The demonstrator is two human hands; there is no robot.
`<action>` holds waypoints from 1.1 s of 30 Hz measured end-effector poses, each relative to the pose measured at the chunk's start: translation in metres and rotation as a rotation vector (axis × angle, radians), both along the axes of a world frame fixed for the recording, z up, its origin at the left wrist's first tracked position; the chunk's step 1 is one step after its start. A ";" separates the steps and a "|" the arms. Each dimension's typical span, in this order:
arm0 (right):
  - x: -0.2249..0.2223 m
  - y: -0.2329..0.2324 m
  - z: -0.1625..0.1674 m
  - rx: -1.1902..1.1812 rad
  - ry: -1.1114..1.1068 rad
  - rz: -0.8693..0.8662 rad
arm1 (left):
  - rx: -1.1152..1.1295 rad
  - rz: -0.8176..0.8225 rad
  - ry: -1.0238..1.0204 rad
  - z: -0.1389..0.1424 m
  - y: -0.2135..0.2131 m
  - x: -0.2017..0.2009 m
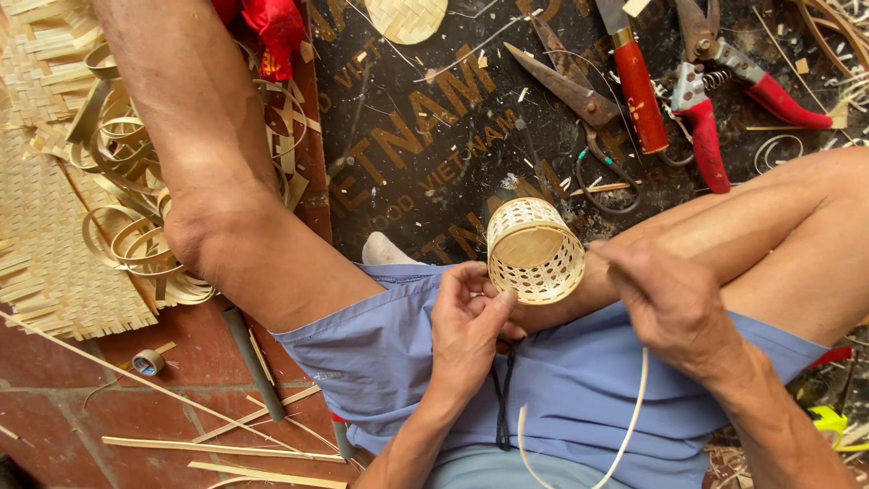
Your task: The person sits on the floor and fits a thin bamboo rim strip around the top edge of a small woven bamboo basket, pressing and tucking the strip to secure it. They briefly handle a gray cylindrical tool to help shape the rim, then continue working the strip around the basket rim by hand.
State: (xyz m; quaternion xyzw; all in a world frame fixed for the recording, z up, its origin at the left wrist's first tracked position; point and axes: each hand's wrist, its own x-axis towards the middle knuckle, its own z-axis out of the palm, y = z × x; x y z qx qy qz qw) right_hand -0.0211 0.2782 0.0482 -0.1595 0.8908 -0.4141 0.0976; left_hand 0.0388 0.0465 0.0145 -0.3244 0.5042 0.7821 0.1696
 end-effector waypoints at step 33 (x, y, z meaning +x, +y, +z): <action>-0.030 -0.065 -0.010 0.065 -0.626 0.013 | -0.194 -0.181 0.191 -0.011 0.003 -0.031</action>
